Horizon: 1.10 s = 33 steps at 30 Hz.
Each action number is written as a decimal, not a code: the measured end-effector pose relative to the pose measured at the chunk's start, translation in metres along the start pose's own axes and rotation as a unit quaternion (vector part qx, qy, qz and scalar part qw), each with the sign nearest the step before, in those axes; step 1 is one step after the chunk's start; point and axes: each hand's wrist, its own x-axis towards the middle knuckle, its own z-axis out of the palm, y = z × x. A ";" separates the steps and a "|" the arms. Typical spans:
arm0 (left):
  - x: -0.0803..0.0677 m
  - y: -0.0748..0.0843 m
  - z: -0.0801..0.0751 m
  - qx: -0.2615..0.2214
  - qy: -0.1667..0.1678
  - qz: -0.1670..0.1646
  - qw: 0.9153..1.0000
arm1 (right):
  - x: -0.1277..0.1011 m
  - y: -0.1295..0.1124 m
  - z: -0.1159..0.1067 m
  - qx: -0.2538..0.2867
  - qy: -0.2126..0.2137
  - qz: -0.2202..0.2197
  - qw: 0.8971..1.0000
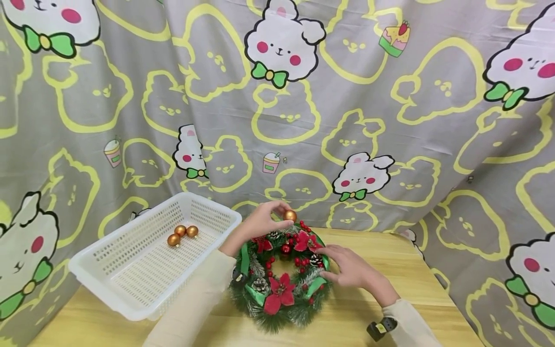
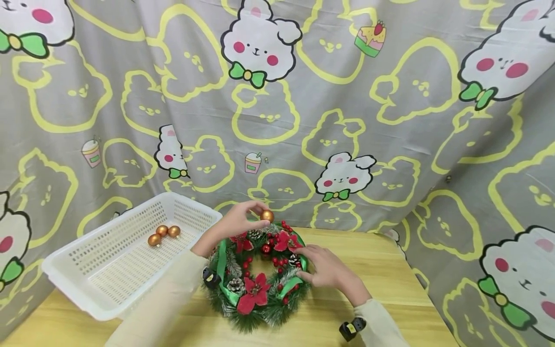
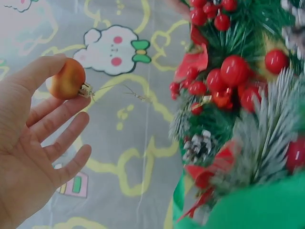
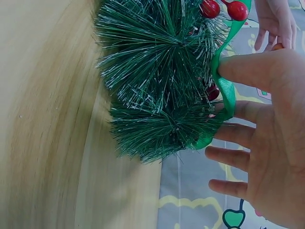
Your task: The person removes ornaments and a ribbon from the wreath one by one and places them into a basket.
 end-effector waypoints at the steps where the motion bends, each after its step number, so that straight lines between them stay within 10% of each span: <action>1: 0.000 -0.001 -0.003 0.003 0.002 -0.003 1.000 | 0.000 0.000 0.000 -0.003 0.001 -0.001 1.000; 33: -0.025 -0.021 -0.063 0.072 0.043 -0.032 0.996 | -0.001 -0.003 0.003 -0.076 0.055 -0.039 0.995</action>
